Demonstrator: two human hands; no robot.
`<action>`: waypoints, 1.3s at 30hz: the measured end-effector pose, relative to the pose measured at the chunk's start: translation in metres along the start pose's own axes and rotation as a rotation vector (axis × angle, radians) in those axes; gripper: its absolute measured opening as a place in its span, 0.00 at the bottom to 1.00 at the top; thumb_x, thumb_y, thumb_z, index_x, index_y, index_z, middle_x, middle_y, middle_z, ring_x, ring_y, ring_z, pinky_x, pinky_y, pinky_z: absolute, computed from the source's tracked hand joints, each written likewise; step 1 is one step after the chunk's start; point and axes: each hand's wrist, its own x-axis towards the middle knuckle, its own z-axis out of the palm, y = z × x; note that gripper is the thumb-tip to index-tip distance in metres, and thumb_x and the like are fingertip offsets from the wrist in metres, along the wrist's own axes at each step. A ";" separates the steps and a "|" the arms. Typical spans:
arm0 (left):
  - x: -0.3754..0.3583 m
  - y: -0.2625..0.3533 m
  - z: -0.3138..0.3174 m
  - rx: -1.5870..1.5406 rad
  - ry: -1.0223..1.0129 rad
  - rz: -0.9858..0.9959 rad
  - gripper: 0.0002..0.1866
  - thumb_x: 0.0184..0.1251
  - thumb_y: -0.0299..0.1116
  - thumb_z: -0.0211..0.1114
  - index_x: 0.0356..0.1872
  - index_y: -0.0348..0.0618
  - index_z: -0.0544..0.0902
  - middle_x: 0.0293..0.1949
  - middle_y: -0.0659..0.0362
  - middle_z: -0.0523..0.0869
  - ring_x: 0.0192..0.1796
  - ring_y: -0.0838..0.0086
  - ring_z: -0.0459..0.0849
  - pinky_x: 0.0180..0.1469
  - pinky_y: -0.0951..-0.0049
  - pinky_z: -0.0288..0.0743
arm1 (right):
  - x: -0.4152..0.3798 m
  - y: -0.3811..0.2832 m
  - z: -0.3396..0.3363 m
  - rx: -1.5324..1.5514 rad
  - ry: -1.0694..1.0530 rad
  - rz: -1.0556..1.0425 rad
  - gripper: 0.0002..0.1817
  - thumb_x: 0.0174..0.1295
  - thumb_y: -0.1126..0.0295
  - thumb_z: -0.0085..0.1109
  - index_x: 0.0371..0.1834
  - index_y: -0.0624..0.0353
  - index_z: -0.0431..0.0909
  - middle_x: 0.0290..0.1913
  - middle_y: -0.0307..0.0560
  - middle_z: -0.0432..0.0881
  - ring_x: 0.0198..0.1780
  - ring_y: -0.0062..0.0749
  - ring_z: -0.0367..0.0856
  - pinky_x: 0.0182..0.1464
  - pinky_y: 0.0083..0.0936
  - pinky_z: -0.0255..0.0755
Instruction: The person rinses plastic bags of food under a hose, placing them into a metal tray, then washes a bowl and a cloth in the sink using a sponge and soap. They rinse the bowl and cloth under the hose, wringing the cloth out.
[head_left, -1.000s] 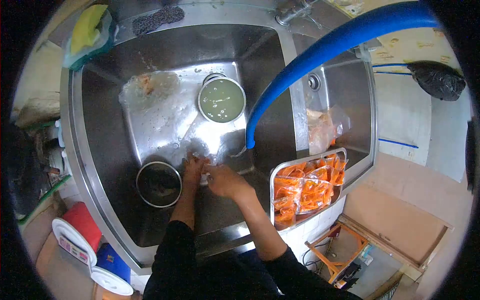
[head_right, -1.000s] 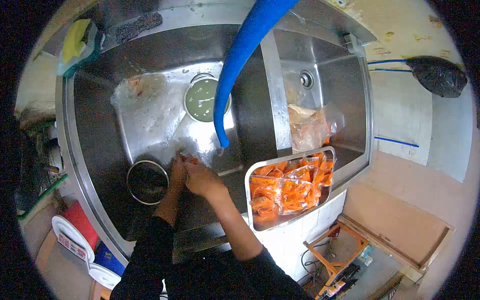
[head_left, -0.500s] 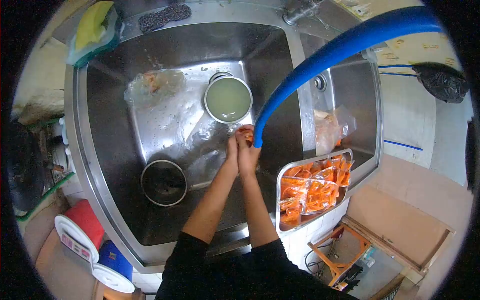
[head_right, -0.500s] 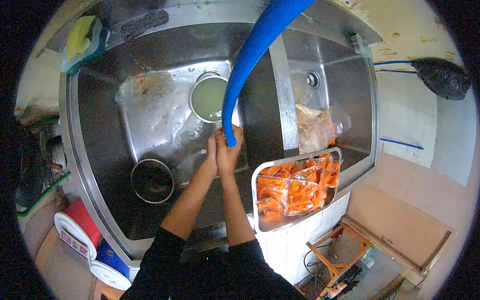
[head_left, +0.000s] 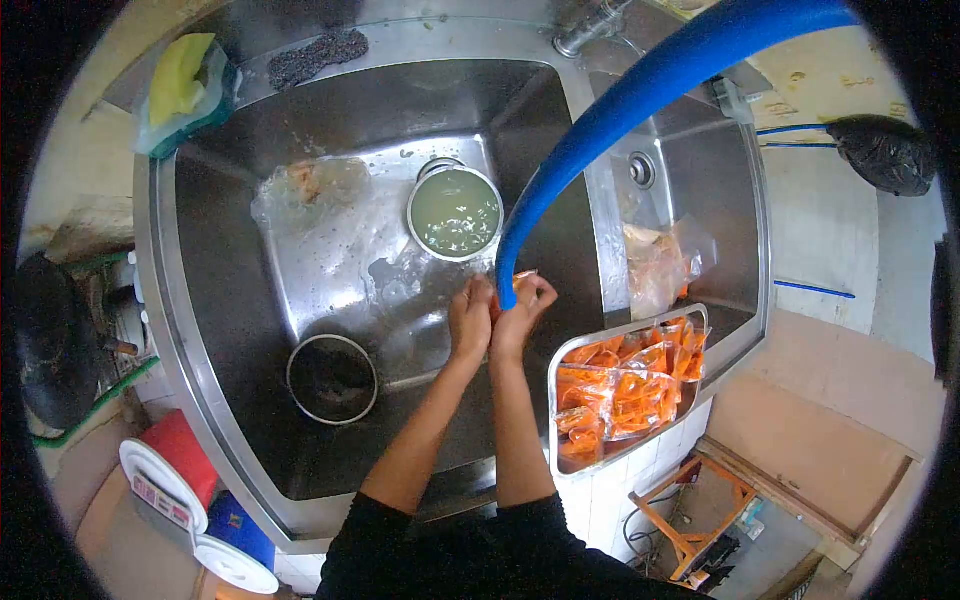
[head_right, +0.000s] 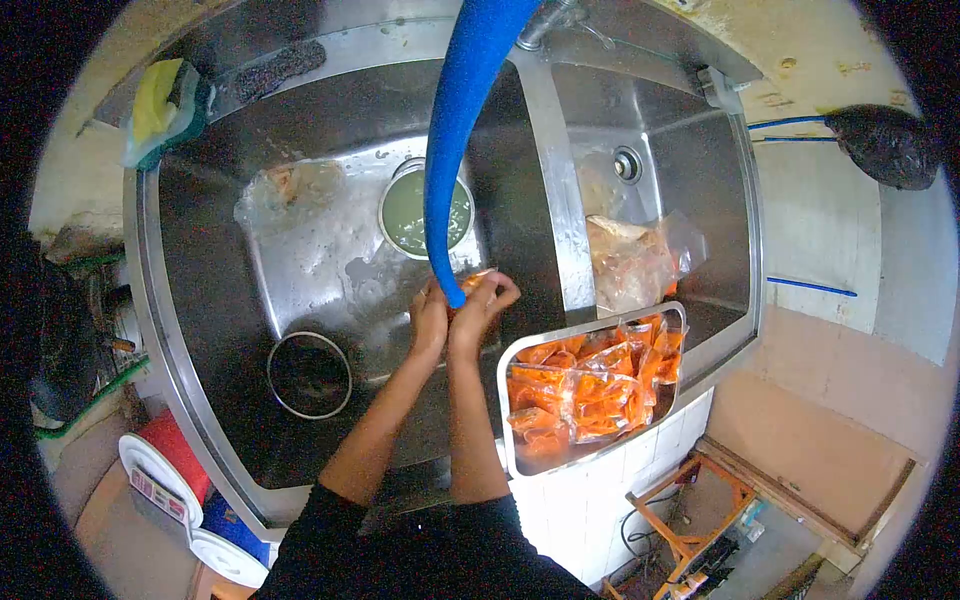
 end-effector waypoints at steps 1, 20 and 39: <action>0.000 0.013 0.001 -0.003 0.019 -0.060 0.21 0.69 0.46 0.44 0.26 0.40 0.73 0.23 0.62 0.74 0.28 0.78 0.72 0.32 0.74 0.67 | -0.002 0.001 0.000 0.003 0.000 -0.002 0.11 0.65 0.62 0.43 0.31 0.58 0.64 0.29 0.38 0.69 0.27 0.23 0.68 0.29 0.23 0.65; -0.006 0.018 0.005 -0.361 0.122 -0.029 0.08 0.63 0.35 0.55 0.38 0.43 0.75 0.29 0.64 0.78 0.33 0.79 0.76 0.37 0.80 0.71 | -0.015 -0.012 -0.015 0.065 -0.483 0.051 0.13 0.61 0.64 0.49 0.46 0.57 0.67 0.40 0.39 0.71 0.43 0.22 0.70 0.47 0.20 0.65; -0.019 0.011 -0.008 -0.576 0.024 -0.268 0.20 0.62 0.40 0.58 0.50 0.39 0.71 0.45 0.61 0.77 0.51 0.75 0.73 0.55 0.73 0.64 | -0.030 -0.037 -0.002 -0.080 -0.241 -0.003 0.08 0.61 0.72 0.46 0.42 0.59 0.65 0.41 0.45 0.69 0.43 0.25 0.67 0.43 0.22 0.65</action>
